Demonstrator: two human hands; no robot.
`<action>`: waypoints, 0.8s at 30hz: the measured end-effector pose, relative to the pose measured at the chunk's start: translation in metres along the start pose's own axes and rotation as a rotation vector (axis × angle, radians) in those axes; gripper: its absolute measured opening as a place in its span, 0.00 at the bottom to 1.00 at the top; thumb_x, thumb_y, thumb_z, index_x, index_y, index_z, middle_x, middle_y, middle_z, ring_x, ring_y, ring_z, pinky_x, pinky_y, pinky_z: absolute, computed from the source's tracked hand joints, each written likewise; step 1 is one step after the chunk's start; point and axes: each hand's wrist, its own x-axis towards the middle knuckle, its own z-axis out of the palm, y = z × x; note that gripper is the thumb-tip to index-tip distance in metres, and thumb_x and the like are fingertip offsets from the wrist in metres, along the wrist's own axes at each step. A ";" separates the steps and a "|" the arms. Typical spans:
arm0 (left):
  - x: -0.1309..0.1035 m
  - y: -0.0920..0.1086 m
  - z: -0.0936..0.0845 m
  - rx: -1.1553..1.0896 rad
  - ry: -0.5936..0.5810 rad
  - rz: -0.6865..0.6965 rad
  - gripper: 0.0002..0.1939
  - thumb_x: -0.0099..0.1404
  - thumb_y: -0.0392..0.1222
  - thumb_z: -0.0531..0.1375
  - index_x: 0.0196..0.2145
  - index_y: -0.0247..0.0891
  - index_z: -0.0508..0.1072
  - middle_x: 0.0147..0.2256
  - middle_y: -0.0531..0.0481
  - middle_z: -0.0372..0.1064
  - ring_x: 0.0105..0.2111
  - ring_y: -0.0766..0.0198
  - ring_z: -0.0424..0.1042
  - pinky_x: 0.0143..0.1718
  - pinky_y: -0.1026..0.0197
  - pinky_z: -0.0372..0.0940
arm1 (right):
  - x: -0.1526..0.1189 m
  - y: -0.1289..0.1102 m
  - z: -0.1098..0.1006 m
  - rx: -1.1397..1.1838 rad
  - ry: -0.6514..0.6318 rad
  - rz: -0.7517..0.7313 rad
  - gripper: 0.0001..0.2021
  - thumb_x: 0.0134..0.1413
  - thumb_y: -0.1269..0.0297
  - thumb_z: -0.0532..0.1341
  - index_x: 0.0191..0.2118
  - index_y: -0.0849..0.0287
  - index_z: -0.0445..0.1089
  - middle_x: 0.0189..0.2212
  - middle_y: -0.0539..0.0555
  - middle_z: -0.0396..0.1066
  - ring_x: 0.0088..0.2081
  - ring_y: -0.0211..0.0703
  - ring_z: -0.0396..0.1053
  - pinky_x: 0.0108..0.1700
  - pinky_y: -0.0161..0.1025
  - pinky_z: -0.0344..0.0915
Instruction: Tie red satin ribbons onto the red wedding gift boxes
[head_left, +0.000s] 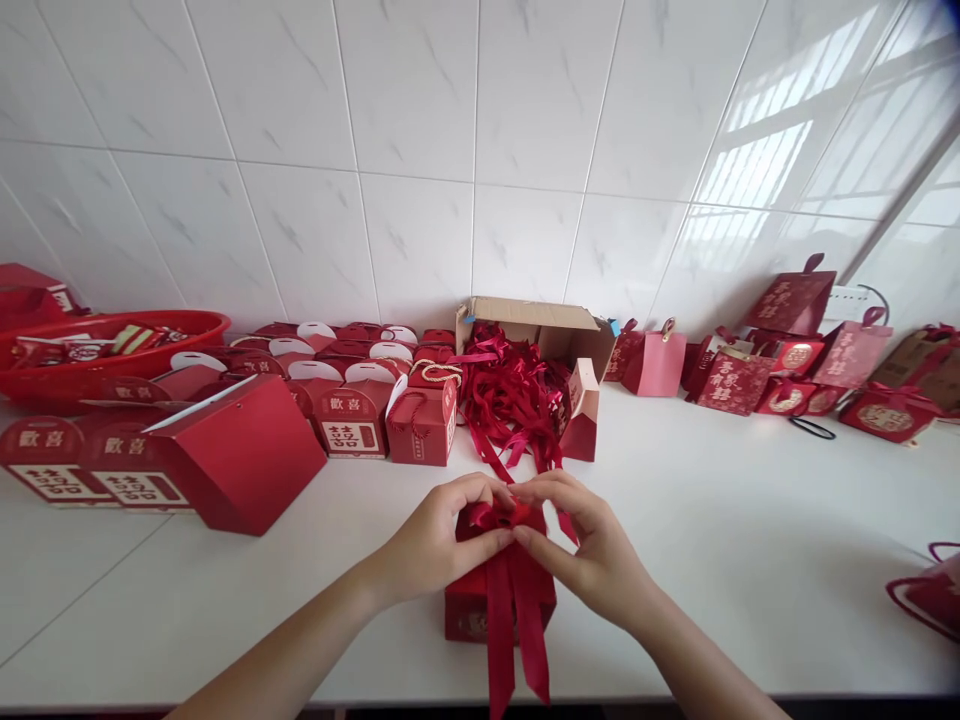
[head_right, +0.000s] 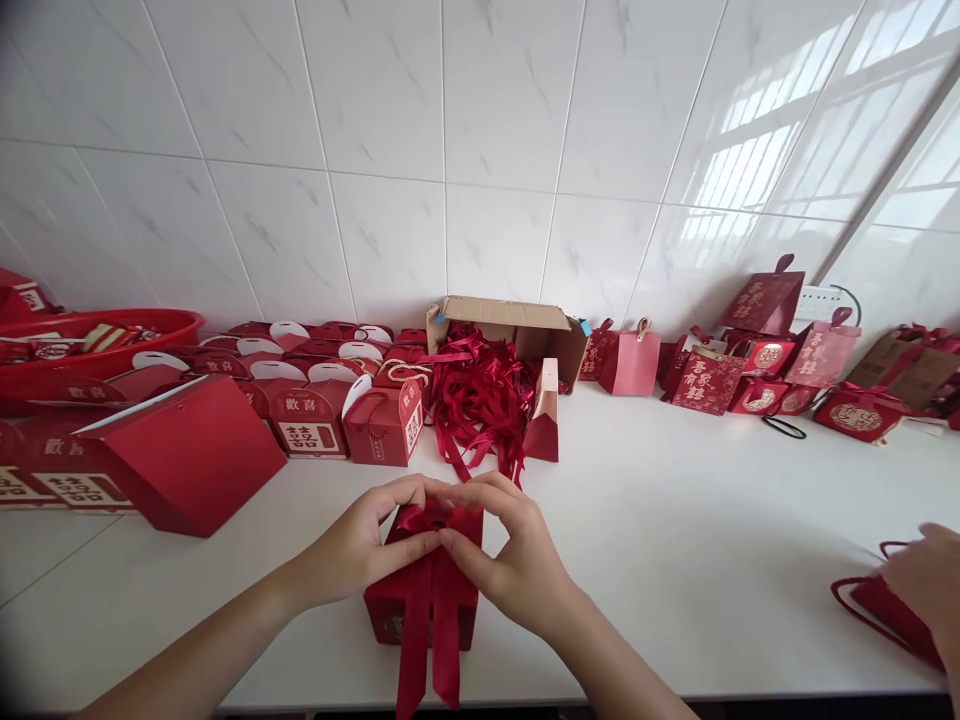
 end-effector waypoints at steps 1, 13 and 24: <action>0.000 0.001 0.000 0.002 -0.006 0.006 0.08 0.61 0.44 0.60 0.30 0.39 0.66 0.38 0.51 0.70 0.38 0.62 0.68 0.42 0.61 0.63 | 0.000 -0.001 0.000 -0.008 0.003 0.006 0.13 0.54 0.71 0.61 0.46 0.54 0.72 0.37 0.54 0.72 0.39 0.43 0.70 0.43 0.41 0.68; -0.003 -0.005 -0.004 -0.108 -0.041 -0.011 0.16 0.62 0.39 0.59 0.24 0.40 0.54 0.42 0.49 0.71 0.45 0.60 0.68 0.48 0.59 0.61 | -0.014 0.005 -0.017 -0.131 -0.064 0.144 0.16 0.52 0.74 0.57 0.46 0.53 0.65 0.41 0.53 0.70 0.41 0.44 0.67 0.44 0.45 0.65; -0.004 -0.009 0.000 -0.079 -0.003 -0.010 0.19 0.58 0.38 0.62 0.22 0.40 0.51 0.40 0.48 0.72 0.45 0.59 0.69 0.46 0.59 0.61 | -0.012 -0.001 -0.025 -0.172 -0.176 0.183 0.09 0.56 0.64 0.62 0.44 0.52 0.69 0.40 0.54 0.65 0.40 0.44 0.65 0.44 0.44 0.66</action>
